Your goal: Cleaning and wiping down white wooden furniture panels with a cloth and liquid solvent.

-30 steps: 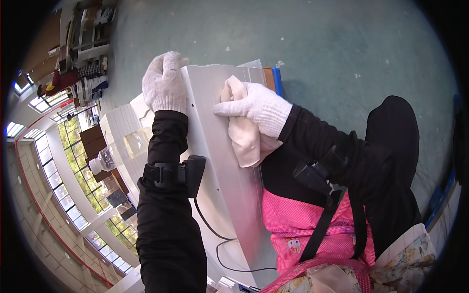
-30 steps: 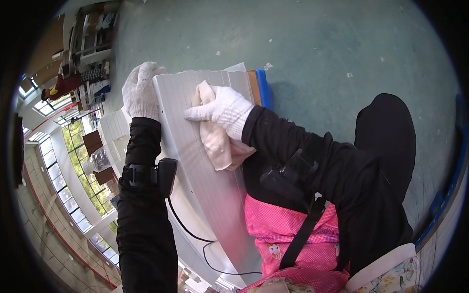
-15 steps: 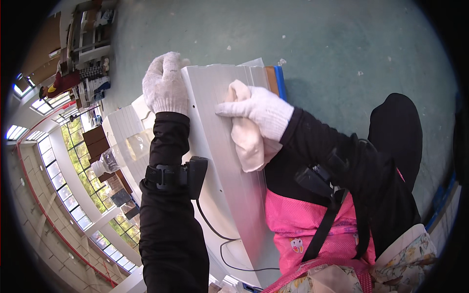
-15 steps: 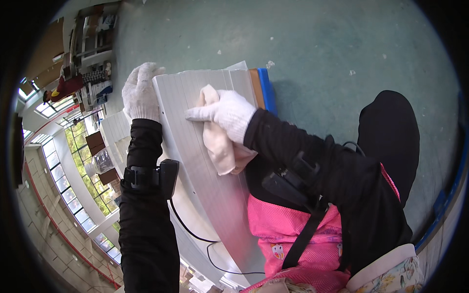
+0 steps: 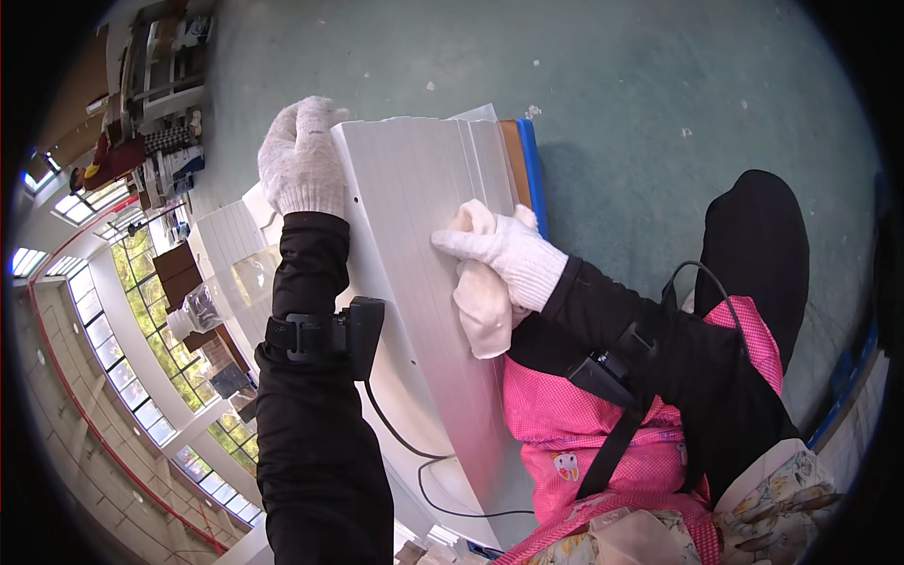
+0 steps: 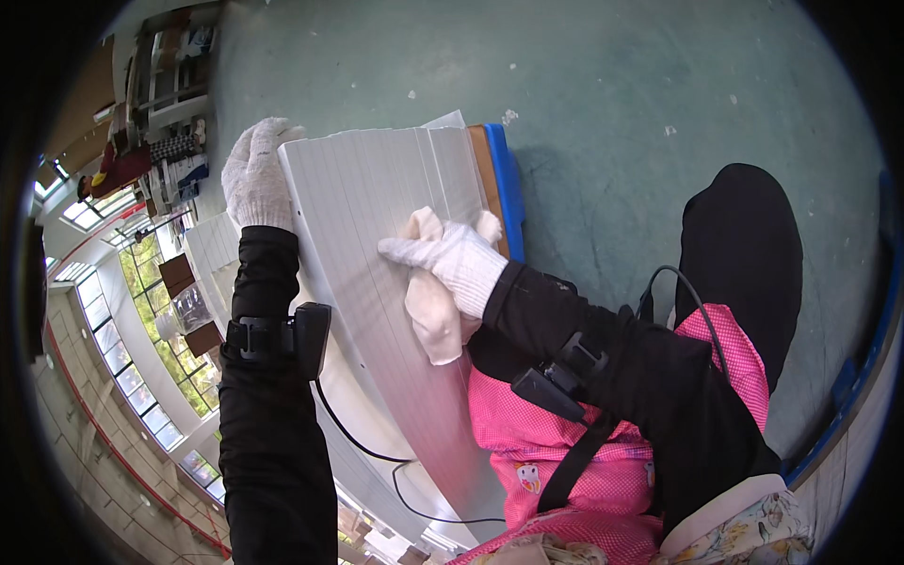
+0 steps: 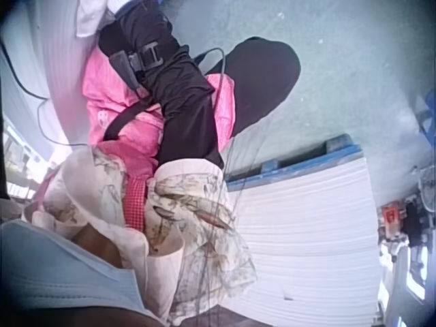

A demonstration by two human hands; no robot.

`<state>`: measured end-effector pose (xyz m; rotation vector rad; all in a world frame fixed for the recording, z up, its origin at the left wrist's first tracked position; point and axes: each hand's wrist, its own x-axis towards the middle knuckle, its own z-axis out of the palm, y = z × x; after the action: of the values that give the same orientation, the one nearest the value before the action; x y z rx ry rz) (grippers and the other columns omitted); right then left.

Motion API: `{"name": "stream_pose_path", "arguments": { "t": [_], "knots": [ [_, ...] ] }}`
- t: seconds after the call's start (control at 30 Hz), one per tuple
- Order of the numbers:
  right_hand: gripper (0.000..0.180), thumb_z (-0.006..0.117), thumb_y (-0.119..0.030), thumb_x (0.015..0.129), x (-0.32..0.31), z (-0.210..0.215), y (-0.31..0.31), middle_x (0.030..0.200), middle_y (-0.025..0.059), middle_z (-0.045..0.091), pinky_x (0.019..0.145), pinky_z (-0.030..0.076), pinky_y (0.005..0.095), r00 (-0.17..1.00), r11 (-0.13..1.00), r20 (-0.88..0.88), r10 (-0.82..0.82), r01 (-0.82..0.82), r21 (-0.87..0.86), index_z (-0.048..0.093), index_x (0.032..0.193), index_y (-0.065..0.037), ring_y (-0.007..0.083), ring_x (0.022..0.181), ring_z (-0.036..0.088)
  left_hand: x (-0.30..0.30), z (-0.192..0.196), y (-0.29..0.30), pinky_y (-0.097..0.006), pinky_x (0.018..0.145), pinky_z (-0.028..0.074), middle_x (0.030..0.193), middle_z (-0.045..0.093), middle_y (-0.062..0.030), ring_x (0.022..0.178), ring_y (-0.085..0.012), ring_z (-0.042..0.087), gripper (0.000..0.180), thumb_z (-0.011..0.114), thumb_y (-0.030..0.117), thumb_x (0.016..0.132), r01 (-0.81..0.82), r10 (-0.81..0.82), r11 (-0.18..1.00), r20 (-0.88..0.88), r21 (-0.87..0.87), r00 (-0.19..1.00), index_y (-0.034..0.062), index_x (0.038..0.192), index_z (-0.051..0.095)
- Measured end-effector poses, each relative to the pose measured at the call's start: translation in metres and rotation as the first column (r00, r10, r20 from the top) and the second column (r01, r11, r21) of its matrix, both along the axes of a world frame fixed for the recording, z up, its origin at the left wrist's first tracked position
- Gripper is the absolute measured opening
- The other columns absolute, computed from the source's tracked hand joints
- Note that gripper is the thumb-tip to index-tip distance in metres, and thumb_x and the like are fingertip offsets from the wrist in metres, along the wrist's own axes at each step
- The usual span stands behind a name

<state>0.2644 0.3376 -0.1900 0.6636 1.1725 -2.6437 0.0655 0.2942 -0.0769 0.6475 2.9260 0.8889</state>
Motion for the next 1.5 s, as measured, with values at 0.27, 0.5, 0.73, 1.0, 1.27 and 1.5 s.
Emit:
{"name": "stream_pose_path", "arguments": {
  "t": [0.27, 0.5, 0.73, 1.0, 1.27, 1.5],
  "knots": [
    [0.041, 0.075, -0.039, 0.083, -0.016, -0.002, 0.016, 0.085, 0.0149, 0.06, 0.08, 0.045, 0.039, 0.984, 0.956, 0.085, 0.156, -0.129, -0.264, 0.059, 0.097, -0.003, 0.0241, 0.085, 0.058, -0.002, 0.0, 0.0, -0.027, 0.079, 0.049, 0.092, 0.073, -0.0129, 0.083, -0.0175, 0.067, 0.033, 0.056, 0.027, 0.089, -0.021, 0.021, 1.0, 0.012, 0.006, 1.0, -0.0021, 0.099, 0.068],
    [0.04, 0.07, -0.042, 0.087, -0.015, 0.003, 0.016, 0.088, 0.0146, 0.06, 0.075, 0.046, 0.037, 0.98, 0.907, 0.101, 0.17, -0.116, -0.404, 0.06, 0.099, -0.005, 0.023, 0.082, 0.056, 0.004, 0.003, 0.004, -0.028, 0.085, 0.047, 0.088, 0.074, -0.0091, 0.084, -0.0165, 0.065, 0.036, 0.055, 0.031, 0.09, 0.009, -0.016, 0.997, -0.091, -0.077, 0.996, -0.0017, 0.098, 0.069],
    [0.033, 0.063, -0.041, 0.093, -0.013, -0.001, 0.009, 0.079, 0.0103, 0.058, 0.065, 0.045, 0.0372, 0.996, 0.982, 0.021, 0.088, -0.083, -0.172, 0.06, 0.096, -0.008, 0.0218, 0.07, 0.055, 0.004, 0.0, 0.006, -0.028, 0.084, 0.047, 0.088, 0.074, -0.0093, 0.084, -0.0161, 0.065, 0.035, 0.055, 0.03, 0.09, -0.011, 0.009, 0.999, -0.029, -0.05, 1.0, -0.0017, 0.097, 0.069],
    [0.033, 0.077, -0.032, 0.083, -0.008, -0.029, -0.025, 0.077, 0.0072, 0.054, 0.062, 0.048, 0.0352, 0.983, 0.748, 0.184, -0.014, 0.132, -0.65, 0.055, 0.088, -0.007, 0.0155, 0.072, 0.053, 0.003, 0.003, 0.003, -0.028, 0.083, 0.047, 0.088, 0.073, -0.0099, 0.084, -0.0158, 0.064, 0.034, 0.056, 0.028, 0.091, -0.056, 0.057, 0.998, 0.023, -0.01, 0.998, -0.0025, 0.099, 0.067],
    [0.036, 0.068, -0.043, 0.088, -0.014, 0.001, -0.004, 0.065, 0.0069, 0.051, 0.051, 0.043, 0.0368, 0.994, 0.884, 0.068, -0.086, 0.107, -0.454, 0.057, 0.082, -0.01, 0.0207, 0.055, 0.05, 0.004, -0.003, 0.004, -0.028, 0.08, 0.049, 0.091, 0.072, -0.0108, 0.083, -0.0175, 0.066, 0.03, 0.056, 0.025, 0.09, -0.033, 0.033, 0.999, -0.025, -0.019, 0.999, -0.0008, 0.096, 0.07],
    [0.042, 0.07, -0.042, 0.086, -0.016, 0.015, 0.013, 0.078, 0.0146, 0.06, 0.067, 0.046, 0.0362, 0.989, 0.926, 0.146, -0.003, 0.058, -0.374, 0.055, 0.084, -0.003, 0.0227, 0.07, 0.057, 0.001, -0.005, 0.001, -0.027, 0.08, 0.049, 0.09, 0.072, -0.0096, 0.082, -0.0164, 0.066, 0.031, 0.056, 0.025, 0.091, -0.018, 0.018, 1.0, 0.002, -0.01, 1.0, -0.0016, 0.098, 0.07]
  ]
}}
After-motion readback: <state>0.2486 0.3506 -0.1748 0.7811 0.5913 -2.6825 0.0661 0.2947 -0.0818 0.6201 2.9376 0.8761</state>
